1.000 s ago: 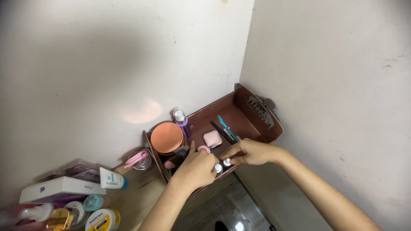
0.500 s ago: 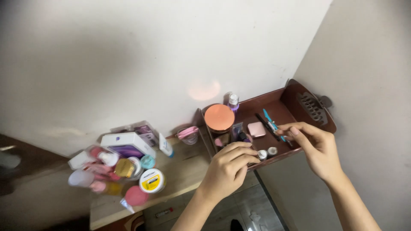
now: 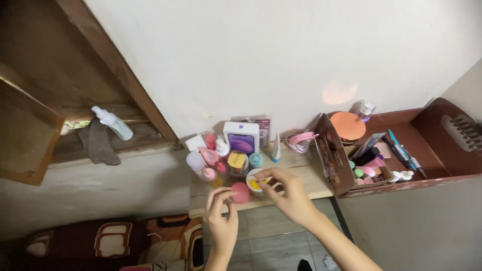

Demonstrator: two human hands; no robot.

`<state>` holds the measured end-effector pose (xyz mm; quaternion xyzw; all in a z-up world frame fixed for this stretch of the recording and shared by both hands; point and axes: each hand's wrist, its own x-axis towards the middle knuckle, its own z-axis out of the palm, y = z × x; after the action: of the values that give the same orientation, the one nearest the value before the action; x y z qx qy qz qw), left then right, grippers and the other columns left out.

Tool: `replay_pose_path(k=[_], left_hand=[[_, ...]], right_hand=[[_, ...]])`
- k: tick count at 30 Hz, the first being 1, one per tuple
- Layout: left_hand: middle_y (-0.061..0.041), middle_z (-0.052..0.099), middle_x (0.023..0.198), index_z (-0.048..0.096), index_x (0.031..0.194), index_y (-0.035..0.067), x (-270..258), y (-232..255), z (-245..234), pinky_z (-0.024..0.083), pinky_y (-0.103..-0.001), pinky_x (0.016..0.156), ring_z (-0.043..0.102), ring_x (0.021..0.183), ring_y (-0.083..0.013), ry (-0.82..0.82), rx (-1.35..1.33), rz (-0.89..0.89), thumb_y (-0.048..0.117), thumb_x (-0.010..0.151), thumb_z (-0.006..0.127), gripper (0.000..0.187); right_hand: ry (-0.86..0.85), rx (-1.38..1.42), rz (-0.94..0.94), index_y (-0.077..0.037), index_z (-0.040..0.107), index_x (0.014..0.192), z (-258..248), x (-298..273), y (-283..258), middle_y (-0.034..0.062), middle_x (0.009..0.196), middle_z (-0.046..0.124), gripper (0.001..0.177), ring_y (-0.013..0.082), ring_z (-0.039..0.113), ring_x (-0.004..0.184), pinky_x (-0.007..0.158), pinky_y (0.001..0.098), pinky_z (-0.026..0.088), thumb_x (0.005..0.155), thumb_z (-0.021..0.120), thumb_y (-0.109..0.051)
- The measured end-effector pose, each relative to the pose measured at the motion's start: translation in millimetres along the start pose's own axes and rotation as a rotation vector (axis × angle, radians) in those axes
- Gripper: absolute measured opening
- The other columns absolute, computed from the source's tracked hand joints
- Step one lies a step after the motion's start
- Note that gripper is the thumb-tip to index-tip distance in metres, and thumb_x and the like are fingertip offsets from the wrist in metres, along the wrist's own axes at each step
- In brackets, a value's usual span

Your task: Organizing skincare and makeup products on a shelf.

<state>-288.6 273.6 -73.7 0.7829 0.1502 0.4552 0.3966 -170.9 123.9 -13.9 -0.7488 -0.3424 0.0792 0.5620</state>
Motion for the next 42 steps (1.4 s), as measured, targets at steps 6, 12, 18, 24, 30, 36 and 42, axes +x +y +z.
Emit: replay_pose_path(k=[6,12,18,24,30,36,42], left_hand=[[-0.009,0.067,0.105,0.068,0.105,0.006,2.3,-50.3,-41.3,0.053,-0.032,0.073,0.067,0.081,-0.0214,-0.005,-0.005,-0.118,-0.010,0.077,0.064,0.033],[-0.008,0.066,0.108,0.066,0.115,0.007,5.2,-74.5,-51.2,0.053,-0.033,0.073,0.065,0.081,-0.0188,-0.038,-0.026,-0.147,-0.007,0.079,0.066,0.039],[-0.009,0.064,0.117,0.059,0.132,0.008,24.8,-66.2,-52.2,0.054,-0.034,0.069,0.064,0.077,-0.0206,-0.134,-0.071,-0.210,-0.002,0.077,0.074,0.058],[-0.011,0.067,0.119,0.061,0.131,0.007,21.4,-79.1,-49.3,0.055,-0.032,0.071,0.068,0.097,-0.0234,-0.048,-0.030,-0.055,0.004,0.079,0.080,0.055],[-0.007,0.076,0.106,0.066,0.126,0.009,19.0,-96.4,-58.4,0.055,-0.032,0.058,0.068,0.064,-0.0207,-0.096,-0.019,-0.359,0.002,0.078,0.078,0.050],[-0.010,0.076,0.108,0.067,0.127,0.005,16.0,-109.9,-59.6,0.059,-0.029,0.073,0.075,0.090,-0.0156,-0.004,-0.115,-0.117,0.001,0.092,0.073,0.036],[-0.006,0.075,0.099,0.068,0.122,0.006,21.9,-103.2,-63.0,0.053,-0.030,0.057,0.064,0.064,-0.0137,-0.075,-0.049,-0.318,0.013,0.081,0.083,0.044]], right_hand=[[0.030,-0.117,-0.235,-0.003,0.066,0.124,107.9,28.0,-8.0,0.0124,0.109,0.069,0.042,0.0218,0.072,0.079,0.068,0.0324,0.058,0.085,0.078,-0.010],[0.130,-0.221,-0.185,-0.001,0.065,0.117,151.1,46.7,6.6,0.0138,0.110,0.069,0.037,0.0247,0.072,0.071,0.061,0.0342,0.057,0.084,0.078,-0.010],[0.074,-0.217,0.036,-0.003,0.060,0.117,157.0,46.1,14.8,0.0131,0.091,0.075,0.033,0.0246,0.075,0.070,0.063,0.0354,0.057,0.089,0.072,-0.014],[0.014,-0.183,0.023,-0.002,0.056,0.119,163.4,27.4,9.1,0.0170,0.097,0.073,0.031,0.0291,0.075,0.076,0.065,0.0390,0.057,0.092,0.067,-0.013],[-0.021,-0.168,0.033,-0.003,0.056,0.122,182.4,27.6,-4.6,0.0174,0.095,0.072,0.038,0.0299,0.073,0.079,0.066,0.0398,0.057,0.090,0.072,-0.016],[-0.056,-0.190,-0.091,-0.002,0.059,0.116,180.7,38.2,-26.0,0.0189,0.095,0.068,0.037,0.0343,0.070,0.077,0.064,0.0408,0.057,0.087,0.077,-0.016],[0.126,-0.344,-0.078,-0.004,0.067,0.115,154.1,51.5,-9.6,0.0158,0.106,0.072,0.026,0.0334,0.074,0.074,0.062,0.0414,0.058,0.091,0.069,-0.013]])
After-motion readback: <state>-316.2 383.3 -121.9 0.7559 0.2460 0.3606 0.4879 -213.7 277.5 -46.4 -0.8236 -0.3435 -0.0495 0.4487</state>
